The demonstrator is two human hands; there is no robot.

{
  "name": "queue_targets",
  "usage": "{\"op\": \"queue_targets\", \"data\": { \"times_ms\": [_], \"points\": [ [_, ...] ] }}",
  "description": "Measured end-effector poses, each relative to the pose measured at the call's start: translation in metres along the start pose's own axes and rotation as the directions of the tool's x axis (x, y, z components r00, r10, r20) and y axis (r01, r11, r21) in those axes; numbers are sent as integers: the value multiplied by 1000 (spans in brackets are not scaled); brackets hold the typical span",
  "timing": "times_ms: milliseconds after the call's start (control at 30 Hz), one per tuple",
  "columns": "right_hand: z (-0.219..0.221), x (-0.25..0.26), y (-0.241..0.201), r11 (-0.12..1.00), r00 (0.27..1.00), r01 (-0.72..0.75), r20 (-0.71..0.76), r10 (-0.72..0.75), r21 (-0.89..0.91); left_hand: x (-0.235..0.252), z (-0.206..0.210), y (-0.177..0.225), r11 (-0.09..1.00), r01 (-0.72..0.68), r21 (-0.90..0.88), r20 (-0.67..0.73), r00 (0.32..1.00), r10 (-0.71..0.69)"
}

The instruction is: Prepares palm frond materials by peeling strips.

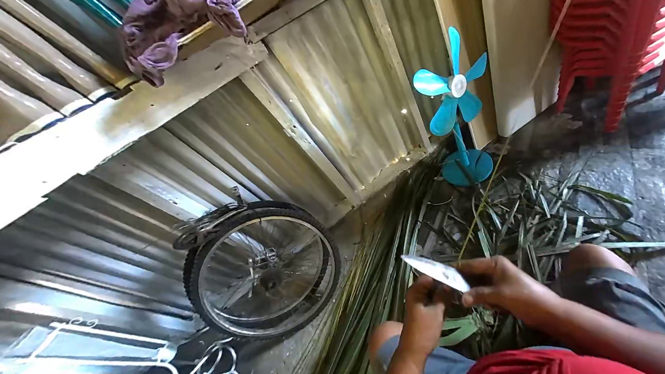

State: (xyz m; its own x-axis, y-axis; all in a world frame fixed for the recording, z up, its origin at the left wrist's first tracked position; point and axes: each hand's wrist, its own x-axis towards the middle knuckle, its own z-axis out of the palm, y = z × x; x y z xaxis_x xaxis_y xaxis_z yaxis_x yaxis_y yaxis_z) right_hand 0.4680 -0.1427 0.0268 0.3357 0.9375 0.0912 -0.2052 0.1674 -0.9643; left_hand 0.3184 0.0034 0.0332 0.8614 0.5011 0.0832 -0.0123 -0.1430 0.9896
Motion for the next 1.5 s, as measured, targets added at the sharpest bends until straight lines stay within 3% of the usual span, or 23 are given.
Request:
{"op": "queue_targets", "data": {
  "times_ms": [100, 233, 367, 500, 667, 767, 867, 967, 1067, 1300, 1500],
  "points": [
    [5, 1, 9, 998, 999, -53, -2, 53, 41, -8, -4, 0, 995, 67, -79, -9, 998, -67],
    [-5, 5, -1, 972, 989, -71, -114, 99, 226, -23, -14, 1, 977, 201, -71, 41, 979, -198],
    [-15, 10, -4, 948, 972, -37, -208, 107, 316, -38, -20, 2, 942, 284, -181, 71, 959, -276],
    [-21, 16, -4, 957, 945, 24, -319, 72, 289, -49, -23, -2, 921, 344, -183, 94, 939, -332],
    [-53, 19, -20, 963, 874, 105, -485, 30, 250, -68, -35, -18, 939, 320, -124, 45, 947, -317],
    [-42, 12, -16, 975, 910, -15, -401, 107, 224, -64, -36, -20, 950, 297, -102, 2, 955, -298],
    [-11, 4, 0, 970, 961, -177, -181, 207, 168, -53, -28, -14, 941, 305, -146, -33, 949, -312],
    [12, -1, 18, 966, 973, -229, 31, 227, 115, -44, -19, -6, 879, 381, -286, -18, 915, -403],
    [16, -1, 24, 965, 970, -231, 112, 218, 123, -42, -19, -3, 783, 460, -419, 64, 875, -480],
    [-6, 6, 5, 949, 980, -105, -134, 150, 297, -62, -31, -17, 686, 565, -459, 314, 825, -470],
    [-42, 15, -10, 952, 927, 63, -371, 54, 298, -92, -48, -33, 663, 576, -479, 312, 817, -485]
  ]
}}
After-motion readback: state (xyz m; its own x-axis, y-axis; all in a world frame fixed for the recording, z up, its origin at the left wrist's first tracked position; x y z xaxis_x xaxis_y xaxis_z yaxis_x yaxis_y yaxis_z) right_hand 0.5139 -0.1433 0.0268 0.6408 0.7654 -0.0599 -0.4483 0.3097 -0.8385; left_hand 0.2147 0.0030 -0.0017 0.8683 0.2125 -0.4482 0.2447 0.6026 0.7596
